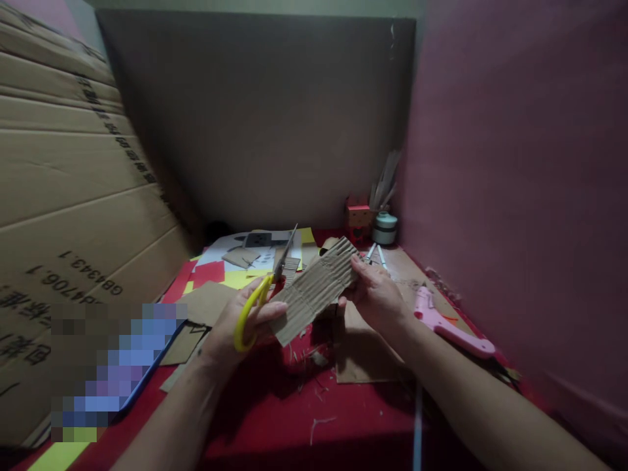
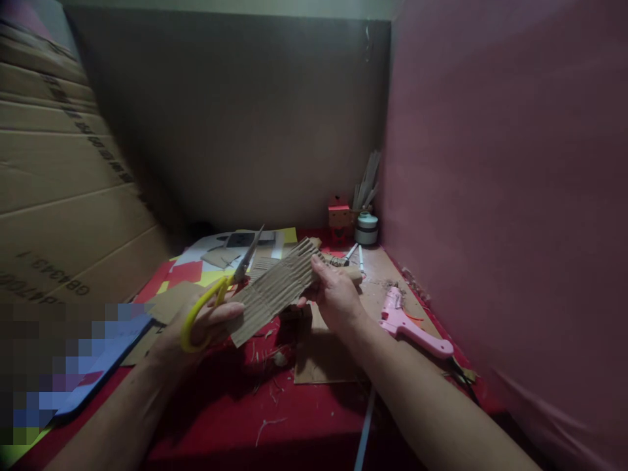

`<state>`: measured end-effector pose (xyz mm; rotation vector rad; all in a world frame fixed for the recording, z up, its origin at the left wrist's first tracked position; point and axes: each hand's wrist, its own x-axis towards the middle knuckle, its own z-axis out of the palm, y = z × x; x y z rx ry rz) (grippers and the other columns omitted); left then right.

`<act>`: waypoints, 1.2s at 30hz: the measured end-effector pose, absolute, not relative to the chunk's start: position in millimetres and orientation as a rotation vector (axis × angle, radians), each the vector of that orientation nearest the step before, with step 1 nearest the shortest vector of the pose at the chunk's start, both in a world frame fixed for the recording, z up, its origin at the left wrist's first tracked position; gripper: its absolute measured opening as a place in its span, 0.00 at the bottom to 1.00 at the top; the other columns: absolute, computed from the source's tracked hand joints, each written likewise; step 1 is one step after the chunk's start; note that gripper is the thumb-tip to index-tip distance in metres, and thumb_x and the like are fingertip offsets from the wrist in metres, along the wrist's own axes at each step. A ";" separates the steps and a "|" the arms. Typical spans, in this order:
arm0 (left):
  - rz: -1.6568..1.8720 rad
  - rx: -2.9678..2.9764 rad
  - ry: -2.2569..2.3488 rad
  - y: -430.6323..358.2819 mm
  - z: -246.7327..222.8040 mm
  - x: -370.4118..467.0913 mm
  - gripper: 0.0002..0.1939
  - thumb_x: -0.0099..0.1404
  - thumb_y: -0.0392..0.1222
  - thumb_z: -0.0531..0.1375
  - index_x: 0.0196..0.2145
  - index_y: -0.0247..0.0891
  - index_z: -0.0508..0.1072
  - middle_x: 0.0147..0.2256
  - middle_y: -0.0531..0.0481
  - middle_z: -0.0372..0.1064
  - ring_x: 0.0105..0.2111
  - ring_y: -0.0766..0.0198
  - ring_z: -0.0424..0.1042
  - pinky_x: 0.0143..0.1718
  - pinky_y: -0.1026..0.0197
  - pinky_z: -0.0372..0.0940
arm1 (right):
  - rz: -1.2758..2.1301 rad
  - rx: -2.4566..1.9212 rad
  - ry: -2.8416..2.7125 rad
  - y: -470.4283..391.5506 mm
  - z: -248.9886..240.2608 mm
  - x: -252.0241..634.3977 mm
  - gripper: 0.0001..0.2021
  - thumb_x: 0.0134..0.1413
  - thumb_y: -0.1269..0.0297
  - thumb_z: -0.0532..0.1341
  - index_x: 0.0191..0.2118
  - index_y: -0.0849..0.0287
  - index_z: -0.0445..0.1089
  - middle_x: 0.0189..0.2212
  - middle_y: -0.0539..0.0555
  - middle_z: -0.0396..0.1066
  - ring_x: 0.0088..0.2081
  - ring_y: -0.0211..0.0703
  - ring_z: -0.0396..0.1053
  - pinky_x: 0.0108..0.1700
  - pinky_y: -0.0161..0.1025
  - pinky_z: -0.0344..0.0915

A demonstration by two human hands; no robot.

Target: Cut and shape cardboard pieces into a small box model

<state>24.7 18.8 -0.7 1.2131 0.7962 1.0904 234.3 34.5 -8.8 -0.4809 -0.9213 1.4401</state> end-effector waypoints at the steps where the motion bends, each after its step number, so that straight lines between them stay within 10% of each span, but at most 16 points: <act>1: 1.106 1.209 0.797 20.5 -3.1 22.5 0.18 0.48 0.39 0.68 0.37 0.38 0.68 0.22 0.58 0.63 0.17 0.75 0.60 0.16 0.74 0.55 | 1.440 -0.473 -0.918 34.4 -8.9 234.3 0.10 0.50 0.60 0.63 0.32 0.63 0.74 0.25 0.53 0.73 0.22 0.37 0.68 0.17 0.31 0.66; 6: 1.140 1.210 0.792 26.1 -12.9 13.8 0.13 0.52 0.39 0.66 0.31 0.40 0.64 0.14 0.64 0.48 0.11 0.77 0.45 0.11 0.73 0.44 | 1.430 -0.456 -0.905 35.5 -9.3 236.9 0.09 0.47 0.62 0.65 0.33 0.63 0.73 0.27 0.52 0.74 0.24 0.37 0.69 0.19 0.31 0.68; 14: 1.333 1.153 0.861 30.9 -13.8 11.9 0.15 0.52 0.39 0.64 0.38 0.39 0.66 0.12 0.64 0.48 0.10 0.77 0.44 0.09 0.73 0.44 | 1.388 -0.494 -0.979 31.5 -6.9 238.4 0.05 0.44 0.70 0.62 0.31 0.63 0.73 0.27 0.52 0.74 0.24 0.37 0.69 0.21 0.31 0.69; 22: 1.376 1.206 0.799 36.0 -14.0 2.1 0.12 0.52 0.38 0.64 0.35 0.36 0.67 0.15 0.62 0.50 0.13 0.77 0.48 0.15 0.73 0.49 | 1.645 -0.657 -1.325 18.8 2.1 246.0 0.21 0.31 0.79 0.60 0.39 0.62 0.72 0.24 0.52 0.73 0.22 0.39 0.69 0.20 0.34 0.68; 27: 1.322 1.326 0.800 34.0 -9.3 -4.0 0.16 0.51 0.37 0.64 0.39 0.37 0.68 0.18 0.61 0.54 0.13 0.78 0.48 0.13 0.72 0.45 | 1.818 -0.611 -1.696 12.0 6.6 254.9 0.11 0.43 0.65 0.63 0.34 0.66 0.73 0.24 0.57 0.74 0.22 0.41 0.70 0.23 0.36 0.67; 36: 1.178 1.318 0.812 24.1 -3.8 -0.1 0.18 0.47 0.38 0.66 0.37 0.37 0.68 0.23 0.57 0.62 0.16 0.75 0.58 0.14 0.71 0.49 | 1.958 -0.557 -1.535 9.4 6.8 255.7 0.35 0.38 0.44 0.65 0.49 0.66 0.70 0.43 0.62 0.73 0.45 0.50 0.71 0.47 0.44 0.64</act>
